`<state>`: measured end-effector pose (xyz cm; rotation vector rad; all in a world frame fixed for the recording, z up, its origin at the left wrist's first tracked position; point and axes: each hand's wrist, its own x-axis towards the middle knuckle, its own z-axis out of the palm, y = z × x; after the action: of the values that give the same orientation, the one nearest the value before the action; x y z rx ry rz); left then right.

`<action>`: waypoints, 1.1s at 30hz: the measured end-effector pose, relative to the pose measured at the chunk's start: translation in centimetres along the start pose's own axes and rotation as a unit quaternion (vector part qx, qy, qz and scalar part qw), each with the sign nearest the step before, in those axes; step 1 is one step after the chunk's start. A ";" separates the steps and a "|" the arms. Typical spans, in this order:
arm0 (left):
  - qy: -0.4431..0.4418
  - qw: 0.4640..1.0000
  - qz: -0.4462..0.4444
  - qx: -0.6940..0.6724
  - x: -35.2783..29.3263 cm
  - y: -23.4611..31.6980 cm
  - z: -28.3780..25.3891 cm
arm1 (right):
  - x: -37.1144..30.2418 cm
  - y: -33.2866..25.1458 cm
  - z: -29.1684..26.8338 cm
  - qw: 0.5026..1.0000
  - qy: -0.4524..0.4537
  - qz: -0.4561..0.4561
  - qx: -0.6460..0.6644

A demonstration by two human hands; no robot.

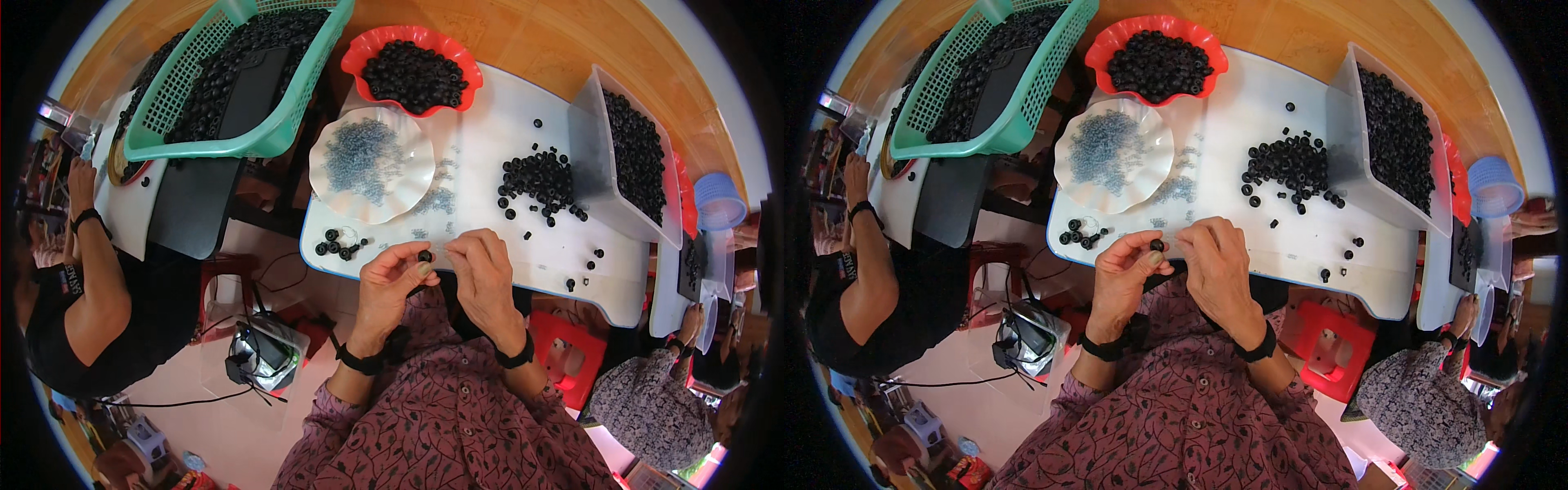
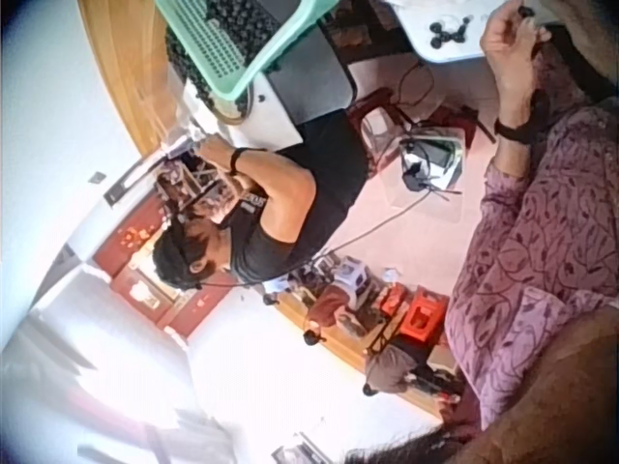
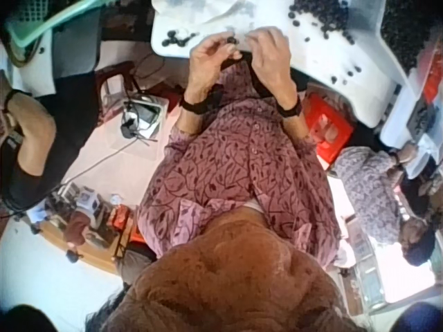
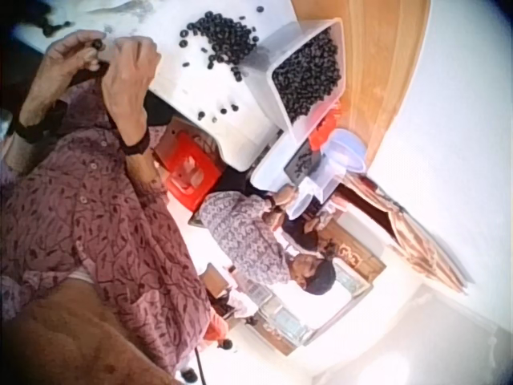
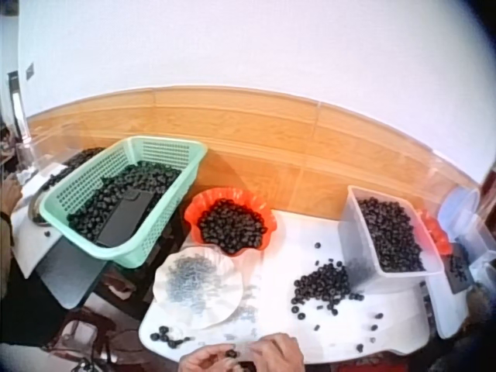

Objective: Assembling small black plastic circular components with silver inserts by hand.

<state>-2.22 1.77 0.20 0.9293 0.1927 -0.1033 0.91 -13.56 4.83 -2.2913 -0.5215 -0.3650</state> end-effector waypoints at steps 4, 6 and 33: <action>-0.018 0.999 -0.007 -0.037 0.1 -0.1 0.3 | -0.5 -0.7 -0.9 1.000 -0.004 -0.003 0.014; -0.035 0.997 -0.018 -0.061 0.2 -0.2 0.5 | -0.5 -0.8 -1.1 1.000 -0.002 -0.007 0.012; -0.220 0.966 -0.096 0.093 -0.1 0.1 2.7 | -4.0 1.0 -5.9 0.927 -0.087 0.192 0.310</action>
<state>-1.95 -0.34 1.82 1.0483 -0.1429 -0.5091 -2.71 -19.54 6.64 -1.7508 -0.2136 0.1839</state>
